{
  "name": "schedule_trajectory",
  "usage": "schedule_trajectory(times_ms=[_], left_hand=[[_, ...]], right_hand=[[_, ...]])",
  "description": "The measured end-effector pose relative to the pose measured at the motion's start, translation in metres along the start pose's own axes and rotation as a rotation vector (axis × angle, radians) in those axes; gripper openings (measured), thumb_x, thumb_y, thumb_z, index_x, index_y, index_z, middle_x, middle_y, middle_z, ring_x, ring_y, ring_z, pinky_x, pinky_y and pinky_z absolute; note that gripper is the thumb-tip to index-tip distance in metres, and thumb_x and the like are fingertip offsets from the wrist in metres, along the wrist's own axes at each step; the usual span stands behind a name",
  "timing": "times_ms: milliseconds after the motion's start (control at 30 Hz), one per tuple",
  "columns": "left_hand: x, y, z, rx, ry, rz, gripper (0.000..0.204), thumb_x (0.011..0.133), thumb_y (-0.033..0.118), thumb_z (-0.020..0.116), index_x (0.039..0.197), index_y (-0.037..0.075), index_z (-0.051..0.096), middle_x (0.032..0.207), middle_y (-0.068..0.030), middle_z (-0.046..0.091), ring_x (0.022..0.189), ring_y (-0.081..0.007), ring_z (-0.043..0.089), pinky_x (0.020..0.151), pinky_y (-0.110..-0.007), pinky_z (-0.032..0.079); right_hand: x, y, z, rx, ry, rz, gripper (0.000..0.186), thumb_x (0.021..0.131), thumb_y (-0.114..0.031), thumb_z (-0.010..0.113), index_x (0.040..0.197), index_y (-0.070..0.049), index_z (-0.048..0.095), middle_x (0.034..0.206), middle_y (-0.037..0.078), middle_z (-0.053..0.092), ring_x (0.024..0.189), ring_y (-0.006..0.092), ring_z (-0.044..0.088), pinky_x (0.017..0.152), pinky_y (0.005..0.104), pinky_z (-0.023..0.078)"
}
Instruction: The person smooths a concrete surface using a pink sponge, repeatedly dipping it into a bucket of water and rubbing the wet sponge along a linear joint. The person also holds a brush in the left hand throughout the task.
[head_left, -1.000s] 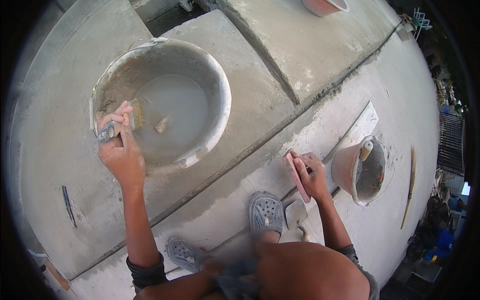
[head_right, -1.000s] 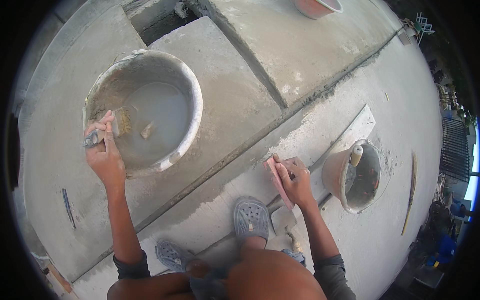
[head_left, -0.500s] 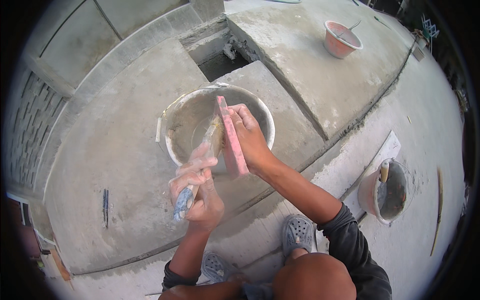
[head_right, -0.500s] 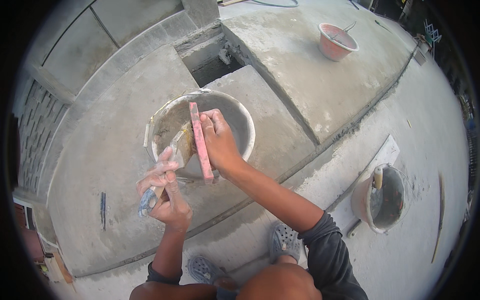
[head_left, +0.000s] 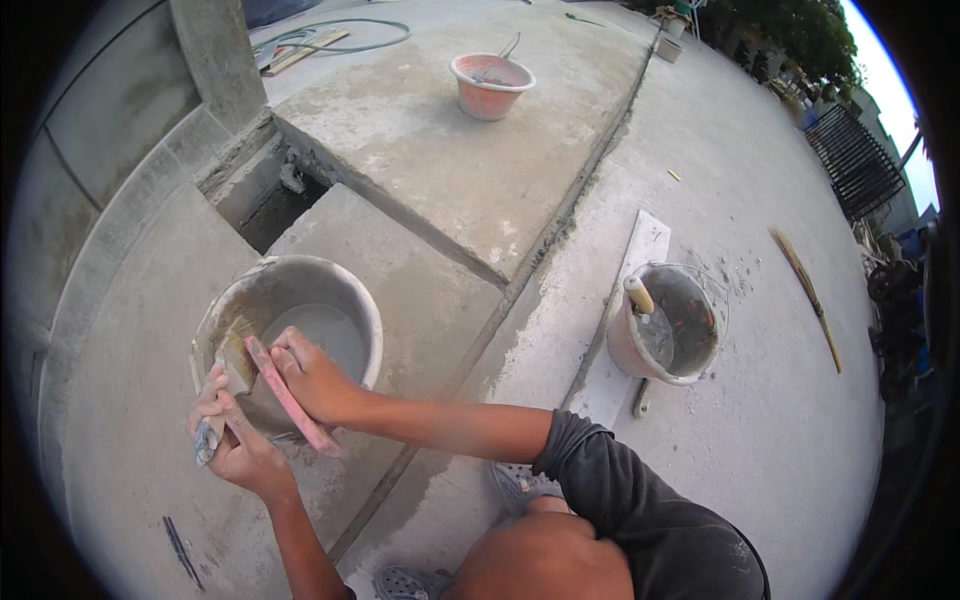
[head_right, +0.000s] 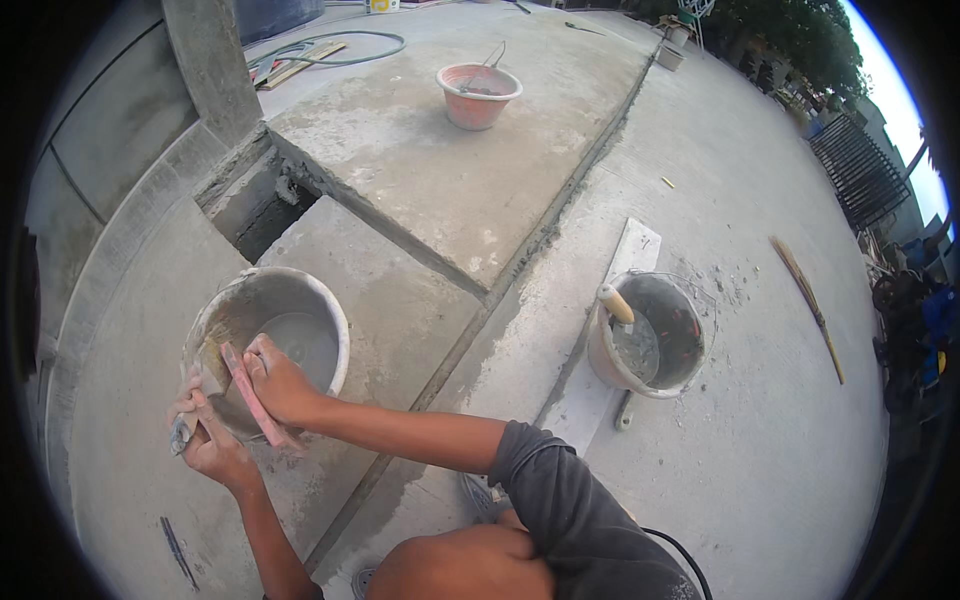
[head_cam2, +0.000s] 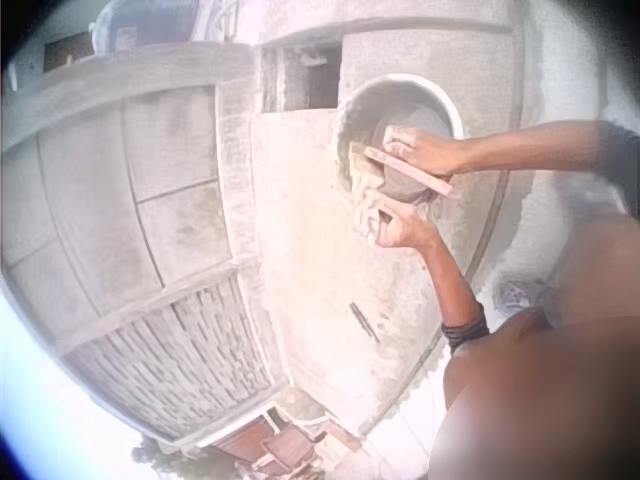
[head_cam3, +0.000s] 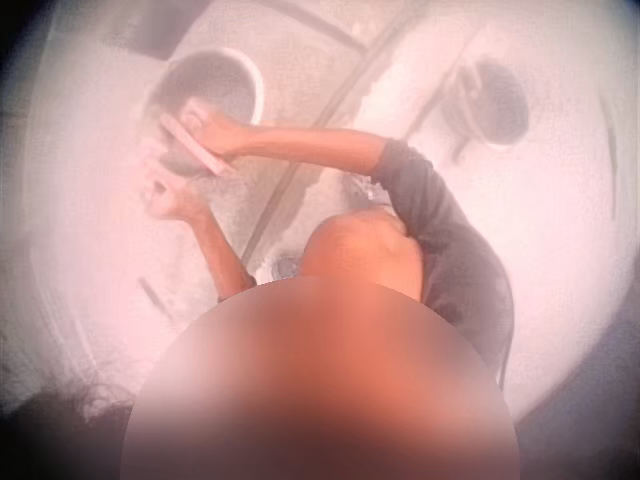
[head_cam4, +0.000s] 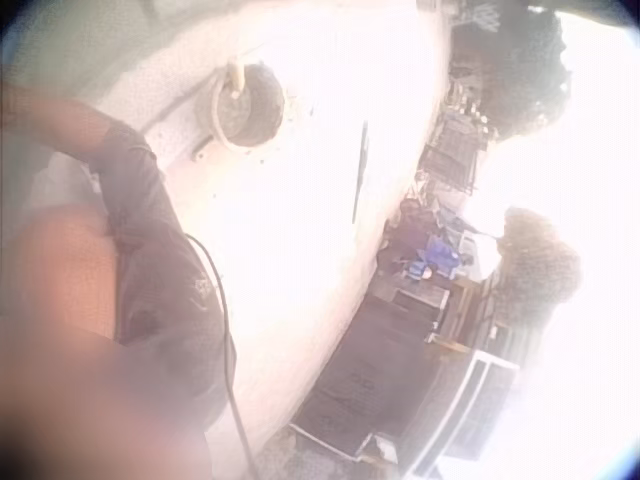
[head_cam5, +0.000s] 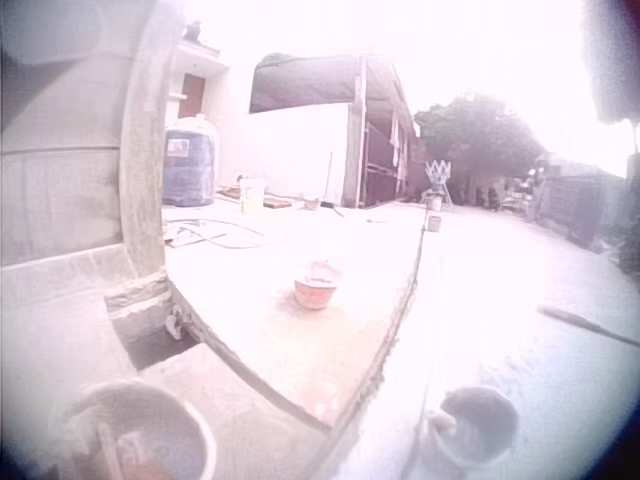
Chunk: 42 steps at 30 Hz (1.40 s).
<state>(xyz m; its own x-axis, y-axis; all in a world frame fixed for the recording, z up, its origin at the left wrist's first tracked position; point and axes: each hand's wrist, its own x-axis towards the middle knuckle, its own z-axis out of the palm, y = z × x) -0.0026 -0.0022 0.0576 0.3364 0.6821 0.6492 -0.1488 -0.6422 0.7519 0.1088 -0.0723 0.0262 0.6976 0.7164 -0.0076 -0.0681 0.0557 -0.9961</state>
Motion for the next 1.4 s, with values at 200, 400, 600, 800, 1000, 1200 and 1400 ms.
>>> schedule_trajectory(times_ms=[200, 400, 600, 800, 1000, 1200, 1400], left_hand=[[-0.019, -0.035, -0.021, 0.085, 0.002, 0.164, 0.013, 0.111, 0.007, 0.056, 0.114, -0.005, 0.061, 0.126, -0.0198, 0.071, 0.121, -0.0304, 0.068, 0.11, -0.041, 0.052], [0.026, -0.085, -0.051, 0.415, -0.176, 0.086, 0.019, 0.109, 0.014, 0.061, 0.111, -0.003, 0.068, 0.114, -0.0187, 0.073, 0.105, -0.0312, 0.071, 0.094, -0.041, 0.056], [0.017, -0.1, -0.041, 0.554, -0.362, 0.131, 0.025, 0.107, 0.022, 0.065, 0.107, -0.001, 0.074, 0.101, -0.0176, 0.075, 0.089, -0.032, 0.074, 0.078, -0.042, 0.061], [0.021, -0.082, -0.035, 0.6, -0.327, 0.238, 0.028, 0.104, 0.026, 0.07, 0.099, -0.001, 0.073, 0.093, -0.018, 0.074, 0.083, -0.0334, 0.073, 0.073, -0.043, 0.059], [0.017, -0.107, -0.046, 0.645, -0.293, 0.077, 0.032, 0.102, 0.028, 0.074, 0.093, -0.002, 0.072, 0.088, -0.019, 0.073, 0.078, -0.0336, 0.072, 0.068, -0.044, 0.058], [0.008, -0.099, -0.033, 1.179, -0.392, 0.837, 0.032, 0.102, 0.026, 0.072, 0.092, -0.004, 0.07, 0.084, -0.0196, 0.072, 0.076, -0.0356, 0.072, 0.066, -0.043, 0.057], [0.015, -0.073, -0.031, 0.674, -0.305, 0.271, 0.034, 0.103, 0.028, 0.07, 0.094, -0.004, 0.071, 0.084, -0.0211, 0.073, 0.077, -0.0368, 0.072, 0.068, -0.045, 0.058]], right_hand=[[0.028, 0.035, 0.032, 0.101, 0.042, 0.054, 0.019, 0.113, -0.022, 0.046, 0.115, -0.004, 0.052, 0.106, 0.022, 0.065, 0.1, 0.0328, 0.064, 0.092, 0.0451, 0.049], [-0.019, -0.012, 0.008, 0.195, -0.072, -0.155, 0.019, 0.112, -0.02, 0.049, 0.116, -0.002, 0.054, 0.108, 0.021, 0.065, 0.1, 0.0328, 0.061, 0.093, 0.0431, 0.048], [-0.045, 0.005, -0.019, -0.048, 0.179, -0.33, 0.024, 0.112, -0.024, 0.05, 0.123, -0.002, 0.051, 0.111, 0.023, 0.064, 0.103, 0.0416, 0.063, 0.093, 0.0474, 0.048], [-0.054, 0.01, -0.036, -0.207, 0.223, -0.206, 0.027, 0.111, -0.025, 0.052, 0.125, -0.002, 0.05, 0.113, 0.027, 0.062, 0.103, 0.0479, 0.063, 0.09, 0.0534, 0.048], [-0.062, 0.007, -0.06, -0.318, 0.202, -0.257, 0.029, 0.11, -0.025, 0.054, 0.125, -0.001, 0.054, 0.109, 0.026, 0.064, 0.103, 0.0423, 0.064, 0.089, 0.0499, 0.05], [-0.055, 0.033, -0.127, 0.193, 0.014, 0.006, 0.029, 0.113, -0.032, 0.054, 0.121, -0.006, 0.064, 0.114, 0.01, 0.071, 0.102, 0.0209, 0.068, 0.082, 0.0406, 0.053], [-0.057, -0.006, -0.211, 0.838, 0.02, 0.301, 0.028, 0.112, -0.033, 0.055, 0.119, -0.011, 0.071, 0.112, 0.0, 0.071, 0.094, 0.0095, 0.066, 0.076, 0.0288, 0.054]])
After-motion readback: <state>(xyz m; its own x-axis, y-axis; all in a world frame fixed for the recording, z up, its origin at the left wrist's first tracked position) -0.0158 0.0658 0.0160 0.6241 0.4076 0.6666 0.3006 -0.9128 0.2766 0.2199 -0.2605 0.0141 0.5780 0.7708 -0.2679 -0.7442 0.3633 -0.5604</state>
